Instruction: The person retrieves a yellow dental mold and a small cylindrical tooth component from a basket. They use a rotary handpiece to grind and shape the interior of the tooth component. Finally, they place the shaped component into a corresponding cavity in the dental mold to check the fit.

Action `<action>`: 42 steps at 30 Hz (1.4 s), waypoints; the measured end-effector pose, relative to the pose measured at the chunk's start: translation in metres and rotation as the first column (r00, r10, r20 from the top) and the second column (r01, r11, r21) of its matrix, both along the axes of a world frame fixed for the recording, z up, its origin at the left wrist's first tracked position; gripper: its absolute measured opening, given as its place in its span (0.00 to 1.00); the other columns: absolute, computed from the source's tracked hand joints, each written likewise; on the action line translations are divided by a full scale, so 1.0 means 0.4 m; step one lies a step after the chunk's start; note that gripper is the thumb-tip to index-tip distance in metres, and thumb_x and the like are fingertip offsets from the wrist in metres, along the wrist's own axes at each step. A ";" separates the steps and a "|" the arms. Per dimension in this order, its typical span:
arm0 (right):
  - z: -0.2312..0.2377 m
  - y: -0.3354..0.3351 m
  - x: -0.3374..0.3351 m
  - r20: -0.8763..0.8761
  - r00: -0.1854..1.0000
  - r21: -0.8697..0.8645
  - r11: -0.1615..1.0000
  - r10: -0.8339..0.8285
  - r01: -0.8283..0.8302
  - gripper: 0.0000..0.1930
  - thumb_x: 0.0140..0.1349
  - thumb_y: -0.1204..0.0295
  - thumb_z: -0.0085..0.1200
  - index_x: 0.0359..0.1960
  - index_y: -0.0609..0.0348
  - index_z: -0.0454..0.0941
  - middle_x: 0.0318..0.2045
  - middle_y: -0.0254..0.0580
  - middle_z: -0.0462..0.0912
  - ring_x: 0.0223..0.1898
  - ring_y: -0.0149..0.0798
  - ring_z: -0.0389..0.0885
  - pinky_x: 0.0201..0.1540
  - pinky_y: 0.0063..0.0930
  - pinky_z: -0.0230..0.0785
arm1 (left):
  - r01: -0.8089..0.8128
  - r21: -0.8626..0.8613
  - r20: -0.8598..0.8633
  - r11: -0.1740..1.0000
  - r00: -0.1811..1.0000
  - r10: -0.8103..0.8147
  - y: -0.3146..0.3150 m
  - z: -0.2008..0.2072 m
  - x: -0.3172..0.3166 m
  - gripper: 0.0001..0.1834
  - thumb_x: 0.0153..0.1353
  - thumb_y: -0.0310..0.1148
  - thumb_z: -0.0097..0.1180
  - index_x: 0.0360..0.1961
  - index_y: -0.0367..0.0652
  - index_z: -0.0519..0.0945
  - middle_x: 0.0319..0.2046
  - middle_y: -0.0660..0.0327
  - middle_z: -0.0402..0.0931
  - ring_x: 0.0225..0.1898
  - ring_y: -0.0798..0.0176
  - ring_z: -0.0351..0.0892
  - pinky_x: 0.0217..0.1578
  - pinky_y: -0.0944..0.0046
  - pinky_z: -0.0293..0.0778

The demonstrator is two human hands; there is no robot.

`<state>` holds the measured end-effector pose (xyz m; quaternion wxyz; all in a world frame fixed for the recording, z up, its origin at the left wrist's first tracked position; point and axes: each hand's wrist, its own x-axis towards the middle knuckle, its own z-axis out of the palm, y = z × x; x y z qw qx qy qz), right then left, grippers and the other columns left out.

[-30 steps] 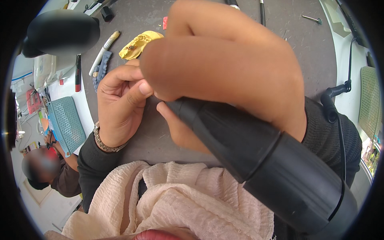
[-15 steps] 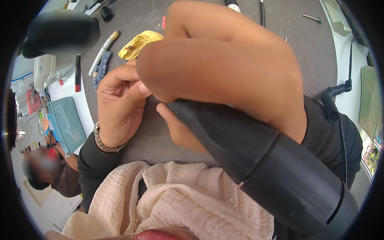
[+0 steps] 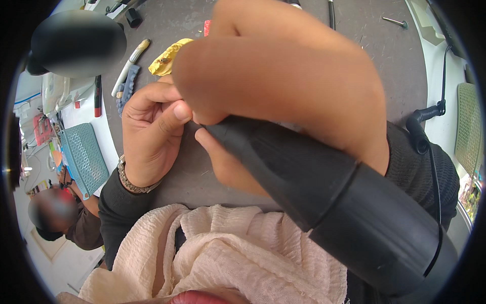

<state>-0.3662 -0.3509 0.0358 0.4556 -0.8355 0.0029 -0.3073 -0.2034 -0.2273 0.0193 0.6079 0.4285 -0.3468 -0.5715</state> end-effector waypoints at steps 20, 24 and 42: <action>0.001 -0.008 -0.001 0.028 0.999 -0.001 1.000 0.030 -0.030 0.16 0.39 0.84 0.60 0.31 0.62 0.70 0.29 0.47 0.70 0.25 0.30 0.71 0.34 0.28 0.78 | 0.028 -0.018 -0.035 0.999 0.999 -0.028 0.005 -0.005 0.004 0.10 0.56 0.18 0.52 0.40 0.35 0.74 0.41 0.53 0.74 0.42 0.63 0.75 0.45 0.65 0.71; 0.004 -0.027 -0.015 0.023 0.996 0.024 0.996 0.082 -0.082 0.16 0.42 0.83 0.56 0.34 0.61 0.67 0.32 0.47 0.67 0.23 0.28 0.67 0.37 0.33 0.78 | 0.016 -0.025 -0.017 1.000 1.000 -0.017 0.006 -0.009 0.006 0.12 0.57 0.19 0.51 0.44 0.33 0.73 0.42 0.53 0.73 0.42 0.64 0.75 0.45 0.67 0.71; 0.002 -0.005 -0.001 0.029 0.999 0.039 0.999 0.017 -0.018 0.16 0.40 0.82 0.61 0.32 0.61 0.71 0.30 0.46 0.69 0.25 0.29 0.69 0.42 0.36 0.78 | 0.018 -0.056 -0.028 0.998 0.999 -0.020 0.008 -0.011 0.007 0.13 0.57 0.17 0.51 0.44 0.36 0.73 0.44 0.53 0.73 0.44 0.63 0.75 0.46 0.65 0.71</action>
